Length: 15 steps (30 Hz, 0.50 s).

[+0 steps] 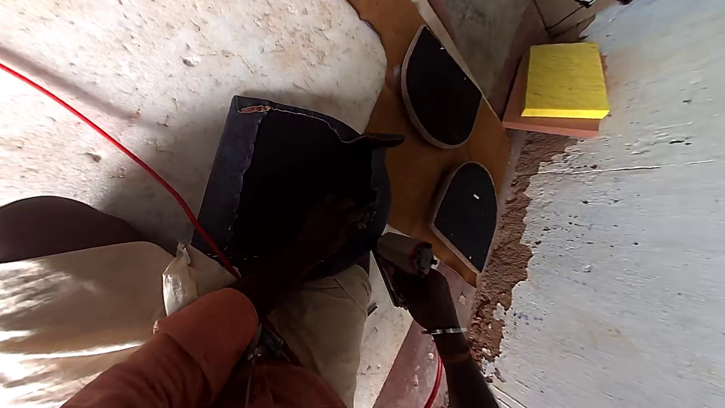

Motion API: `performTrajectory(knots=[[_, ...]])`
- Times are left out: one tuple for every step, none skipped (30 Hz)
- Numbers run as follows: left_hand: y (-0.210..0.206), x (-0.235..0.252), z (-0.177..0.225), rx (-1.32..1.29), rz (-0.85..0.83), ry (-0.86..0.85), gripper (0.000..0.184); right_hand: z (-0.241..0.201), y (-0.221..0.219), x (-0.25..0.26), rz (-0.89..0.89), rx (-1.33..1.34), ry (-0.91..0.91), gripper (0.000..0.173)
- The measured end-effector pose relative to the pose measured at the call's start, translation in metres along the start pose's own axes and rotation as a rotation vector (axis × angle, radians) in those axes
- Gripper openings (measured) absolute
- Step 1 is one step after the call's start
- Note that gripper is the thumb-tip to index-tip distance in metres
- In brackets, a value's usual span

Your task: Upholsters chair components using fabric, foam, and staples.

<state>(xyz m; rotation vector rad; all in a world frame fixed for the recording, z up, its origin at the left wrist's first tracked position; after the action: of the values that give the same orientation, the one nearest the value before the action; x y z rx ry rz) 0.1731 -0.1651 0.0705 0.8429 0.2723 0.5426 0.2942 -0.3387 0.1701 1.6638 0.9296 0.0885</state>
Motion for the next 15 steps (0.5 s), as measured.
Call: performTrajectory(knots=[[0.000, 0.000, 0.000, -0.002, 0.000, 0.008, 0.033, -0.003, -0.001, 0.004, -0.006, -0.007, -0.007, 0.047], [0.000, 0.000, -0.001, -0.001, 0.003, 0.017, 0.033, -0.007, -0.001, 0.007, -0.011, -0.022, -0.011, 0.047], [-0.001, 0.000, -0.002, 0.004, 0.004, 0.024, 0.033, -0.010, -0.001, 0.010, -0.025, -0.042, -0.023, 0.047], [-0.001, 0.000, -0.002, 0.005, -0.009, 0.034, 0.033, -0.013, -0.001, 0.012, -0.045, -0.067, -0.033, 0.047], [-0.002, 0.001, -0.002, 0.013, -0.032, 0.048, 0.032, -0.016, -0.001, 0.014, -0.061, -0.093, -0.034, 0.047], [-0.003, 0.001, -0.002, 0.019, -0.052, 0.057, 0.032, -0.017, -0.002, 0.015, -0.073, -0.117, -0.031, 0.045], [-0.004, 0.002, -0.001, 0.016, -0.069, 0.064, 0.032, -0.019, -0.002, 0.014, -0.087, -0.128, -0.027, 0.045], [-0.004, 0.001, 0.000, 0.005, -0.071, 0.065, 0.032, -0.019, -0.001, 0.013, -0.097, -0.123, -0.022, 0.045], [-0.003, 0.001, 0.000, -0.005, -0.061, 0.063, 0.031, -0.019, 0.000, 0.011, -0.100, -0.108, -0.014, 0.046], [-0.002, 0.002, 0.000, -0.001, -0.044, 0.059, 0.031, -0.021, 0.000, 0.010, -0.100, -0.096, -0.006, 0.048], [-0.002, 0.003, -0.001, 0.001, -0.036, 0.057, 0.032, -0.022, -0.001, 0.008, -0.102, -0.093, -0.001, 0.049], [-0.002, 0.003, -0.002, 0.002, -0.040, 0.059, 0.033, -0.023, -0.005, 0.006, -0.111, -0.098, -0.009, 0.050], [-0.001, 0.001, -0.001, 0.002, -0.052, 0.061, 0.034, -0.023, -0.008, 0.003, -0.121, -0.107, -0.023, 0.050], [0.000, 0.001, 0.001, -0.001, -0.091, 0.076, 0.034, -0.024, -0.009, 0.001, -0.127, -0.111, -0.032, 0.049], [0.005, 0.001, 0.003, -0.016, -0.171, 0.111, 0.036, -0.025, -0.009, 0.000, -0.138, -0.107, -0.030, 0.050]])
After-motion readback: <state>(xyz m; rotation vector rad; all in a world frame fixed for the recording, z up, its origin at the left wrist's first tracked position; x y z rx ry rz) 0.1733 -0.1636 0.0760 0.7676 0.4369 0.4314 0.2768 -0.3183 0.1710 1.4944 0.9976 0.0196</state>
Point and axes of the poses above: each hand's wrist, its own x-axis towards the middle knuckle, its own y-axis out of the back of the hand, z = x × y, the point moved 8 cm from there along x, towards the middle knuckle, and after that the axes turned 6 degrees about x, right-handed, at the moved point
